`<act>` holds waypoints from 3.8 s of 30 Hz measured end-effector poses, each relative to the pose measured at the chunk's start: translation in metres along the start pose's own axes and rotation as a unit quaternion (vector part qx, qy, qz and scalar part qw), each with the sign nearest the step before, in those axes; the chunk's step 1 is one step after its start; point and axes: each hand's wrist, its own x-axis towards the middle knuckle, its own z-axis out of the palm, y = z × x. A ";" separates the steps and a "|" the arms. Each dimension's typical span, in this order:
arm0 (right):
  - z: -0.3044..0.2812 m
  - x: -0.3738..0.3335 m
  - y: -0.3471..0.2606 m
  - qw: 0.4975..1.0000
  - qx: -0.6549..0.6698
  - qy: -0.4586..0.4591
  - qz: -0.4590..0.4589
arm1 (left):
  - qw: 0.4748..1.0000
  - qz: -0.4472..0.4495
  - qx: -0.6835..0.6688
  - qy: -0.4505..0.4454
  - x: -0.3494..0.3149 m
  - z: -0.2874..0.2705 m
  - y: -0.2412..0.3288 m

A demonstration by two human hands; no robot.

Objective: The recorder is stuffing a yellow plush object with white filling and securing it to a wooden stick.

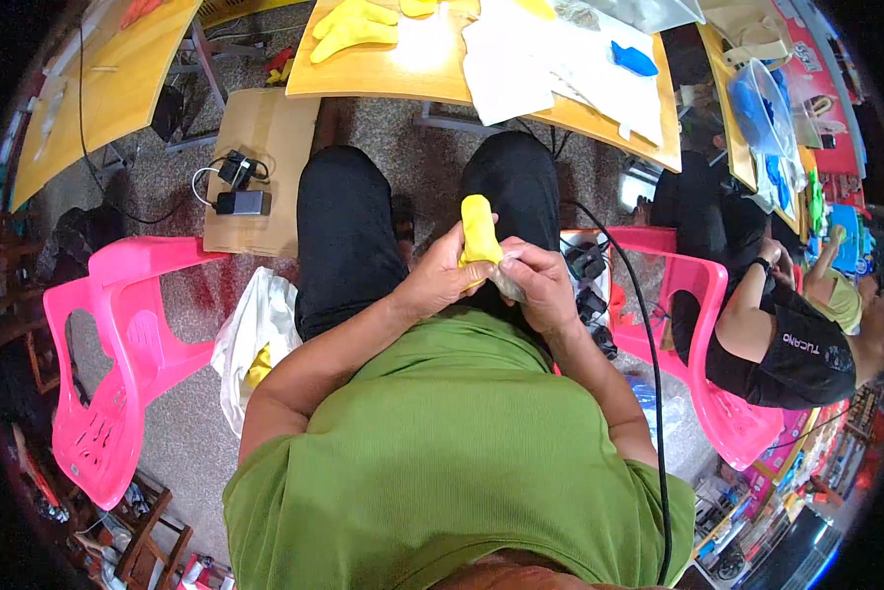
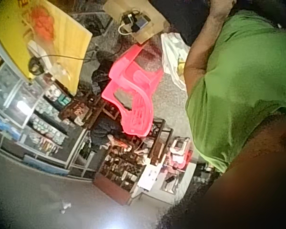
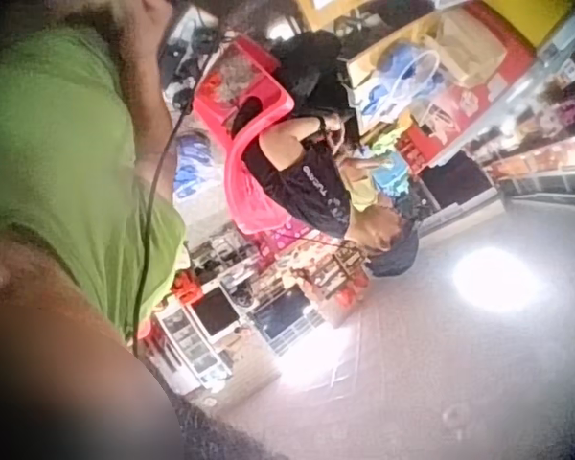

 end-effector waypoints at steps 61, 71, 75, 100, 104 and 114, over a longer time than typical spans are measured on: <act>0.006 0.018 0.010 0.974 0.167 0.140 -0.057 | 0.954 0.046 0.291 0.049 -0.013 0.008 -0.001; 0.000 0.014 -0.002 0.993 0.101 0.061 -0.017 | 0.997 -0.006 -0.032 0.075 -0.006 -0.008 0.015; 0.008 0.016 -0.001 0.995 0.055 0.080 -0.017 | 0.983 -0.073 -0.161 0.051 -0.005 -0.003 0.006; 0.019 0.017 -0.003 0.992 -0.032 0.118 -0.017 | 0.991 0.029 0.034 0.124 -0.006 0.003 0.002; 0.020 0.017 -0.003 0.991 -0.059 0.121 0.014 | 0.961 0.055 0.119 0.245 -0.004 -0.009 -0.012; 0.022 0.027 0.011 0.971 -0.101 0.184 -0.119 | 0.945 0.149 0.244 0.159 -0.007 0.006 0.009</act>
